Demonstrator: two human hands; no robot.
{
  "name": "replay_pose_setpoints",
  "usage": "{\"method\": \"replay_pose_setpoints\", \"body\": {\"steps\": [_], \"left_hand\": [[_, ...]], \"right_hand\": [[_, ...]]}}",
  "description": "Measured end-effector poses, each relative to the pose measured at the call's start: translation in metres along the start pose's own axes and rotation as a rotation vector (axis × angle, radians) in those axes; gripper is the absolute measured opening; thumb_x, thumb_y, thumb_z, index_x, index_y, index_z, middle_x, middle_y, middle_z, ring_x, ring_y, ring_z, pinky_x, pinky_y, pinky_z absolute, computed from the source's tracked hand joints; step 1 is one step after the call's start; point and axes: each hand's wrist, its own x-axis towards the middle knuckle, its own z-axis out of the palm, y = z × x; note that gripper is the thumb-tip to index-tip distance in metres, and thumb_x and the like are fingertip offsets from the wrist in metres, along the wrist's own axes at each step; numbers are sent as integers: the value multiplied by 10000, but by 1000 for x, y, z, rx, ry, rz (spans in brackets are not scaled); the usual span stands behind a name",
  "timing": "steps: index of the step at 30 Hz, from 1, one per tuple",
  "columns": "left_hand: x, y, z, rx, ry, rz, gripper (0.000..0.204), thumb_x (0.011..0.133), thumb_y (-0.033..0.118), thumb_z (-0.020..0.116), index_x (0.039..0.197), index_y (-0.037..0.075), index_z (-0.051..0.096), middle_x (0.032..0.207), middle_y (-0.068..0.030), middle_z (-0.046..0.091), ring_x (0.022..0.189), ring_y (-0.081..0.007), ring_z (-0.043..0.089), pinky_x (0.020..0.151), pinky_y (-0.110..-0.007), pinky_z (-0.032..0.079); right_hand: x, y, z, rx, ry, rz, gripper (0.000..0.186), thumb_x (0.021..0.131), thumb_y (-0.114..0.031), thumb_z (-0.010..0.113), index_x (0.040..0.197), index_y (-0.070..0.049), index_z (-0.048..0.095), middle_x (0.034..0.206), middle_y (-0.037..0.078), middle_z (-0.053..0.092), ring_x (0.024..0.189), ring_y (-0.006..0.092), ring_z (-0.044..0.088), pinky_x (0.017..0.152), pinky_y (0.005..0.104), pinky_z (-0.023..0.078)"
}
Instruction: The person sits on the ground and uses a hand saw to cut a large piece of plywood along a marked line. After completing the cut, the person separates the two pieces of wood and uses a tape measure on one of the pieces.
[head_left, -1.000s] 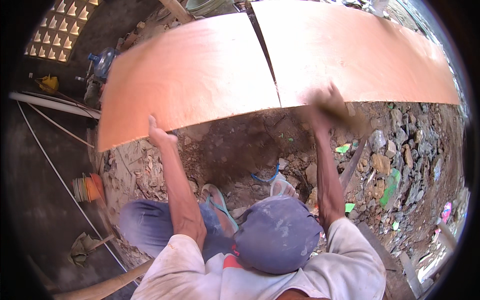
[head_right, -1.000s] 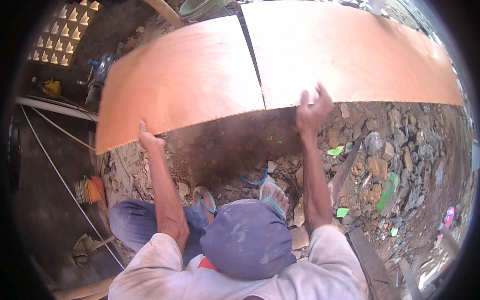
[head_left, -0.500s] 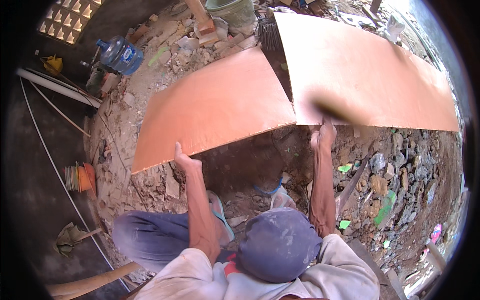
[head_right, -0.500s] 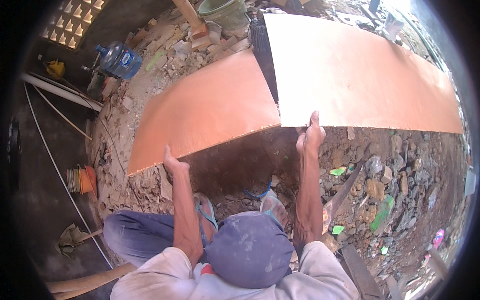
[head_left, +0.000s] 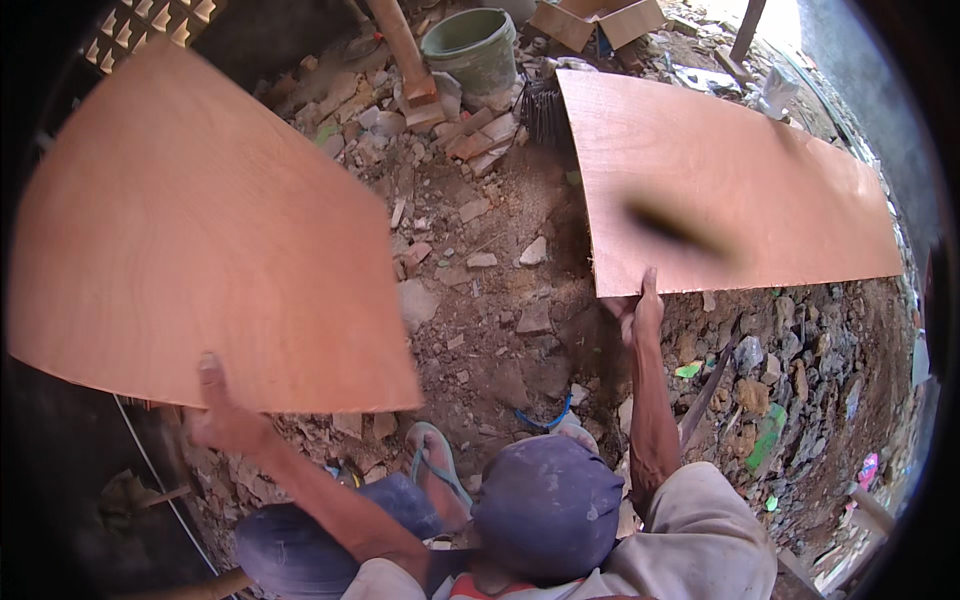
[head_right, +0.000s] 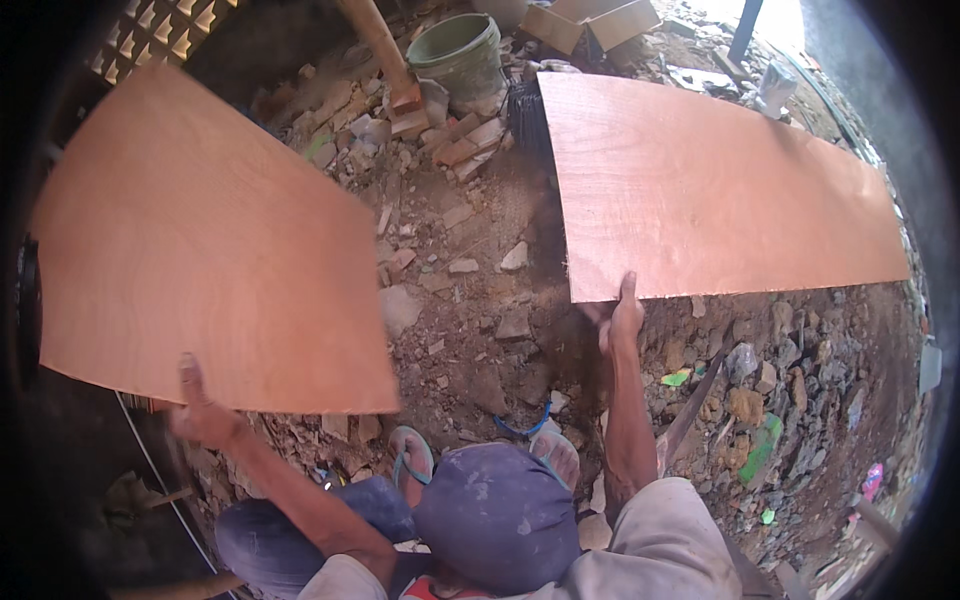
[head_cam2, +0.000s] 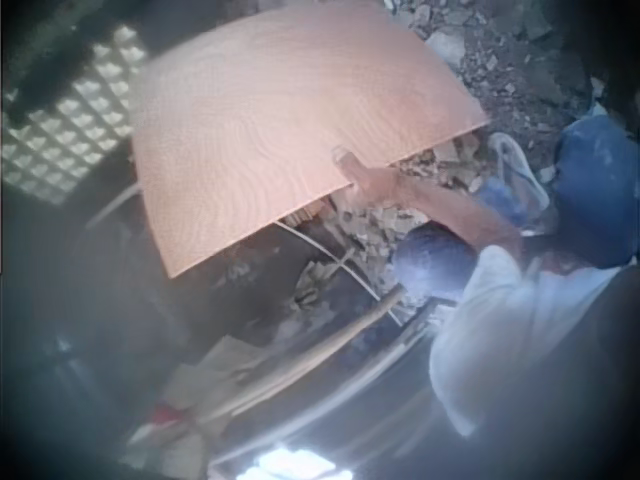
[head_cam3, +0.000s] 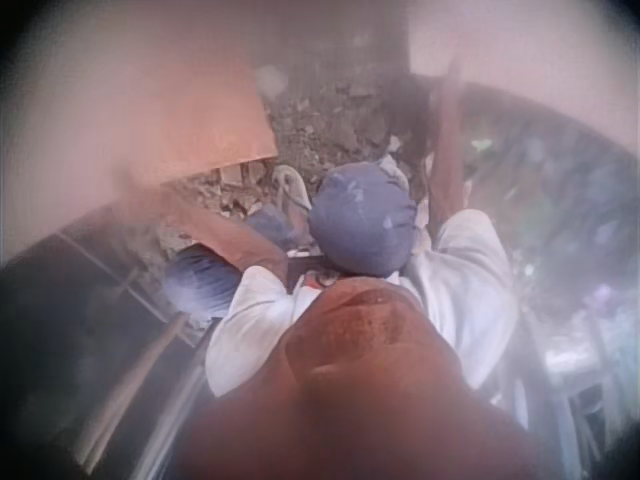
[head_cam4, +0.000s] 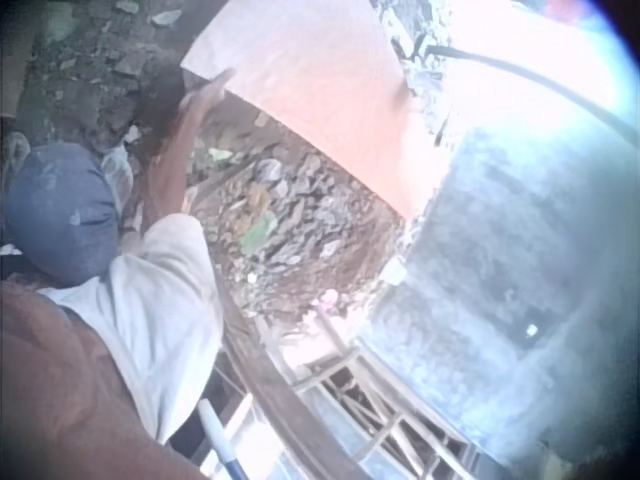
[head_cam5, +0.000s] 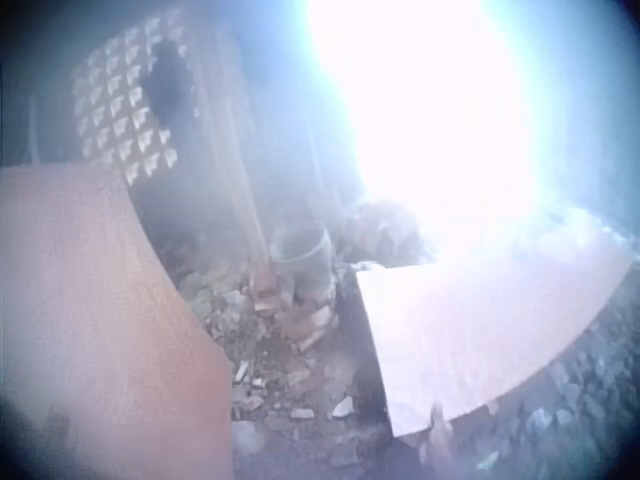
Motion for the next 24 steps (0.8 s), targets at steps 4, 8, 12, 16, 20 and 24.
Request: {"method": "replay_pose_setpoints", "body": {"steps": [4,8,12,16,20,24], "left_hand": [[53,67,-4,91,-120,229,434,908,152,811,1242,-102,702,1107,-136,749,899,-204,707,807,-343,601],[110,103,26,29,-365,148,485,901,181,806,1279,-99,685,1182,-134,727,1011,-198,685,934,-309,532],[184,108,62,-79,-702,11,605,907,281,787,1334,-116,626,1218,-144,706,1100,-210,663,1010,-315,485],[205,76,87,-170,-846,-18,652,900,318,767,1364,-109,599,1193,-158,703,1057,-230,687,961,-331,520],[174,22,131,-233,-1040,-146,647,889,340,747,1348,-93,604,1171,-149,706,987,-235,704,888,-342,549],[122,18,195,-290,-1177,-166,503,939,291,714,1274,-78,645,1114,-115,719,947,-186,705,847,-313,548]], "right_hand": [[-37,-12,0,-537,-362,403,787,1096,-621,303,1397,69,532,1226,356,662,982,361,762,874,464,652],[-77,3,16,-701,-577,283,743,1051,-572,531,1432,65,523,1298,295,660,1117,341,722,921,420,616],[-83,42,34,-746,-544,-183,831,970,-544,694,1526,19,440,1511,255,529,1398,344,540,1141,462,472],[-95,53,53,-285,-878,-28,788,1015,-601,602,1489,19,490,1365,227,645,1270,296,631,1068,444,501],[-142,29,49,-165,-903,206,537,1100,-459,523,1194,51,663,903,136,744,766,188,723,694,331,574],[-169,-3,52,-392,-715,-479,485,1124,-363,509,946,42,709,697,76,688,514,113,644,451,252,483]]}}
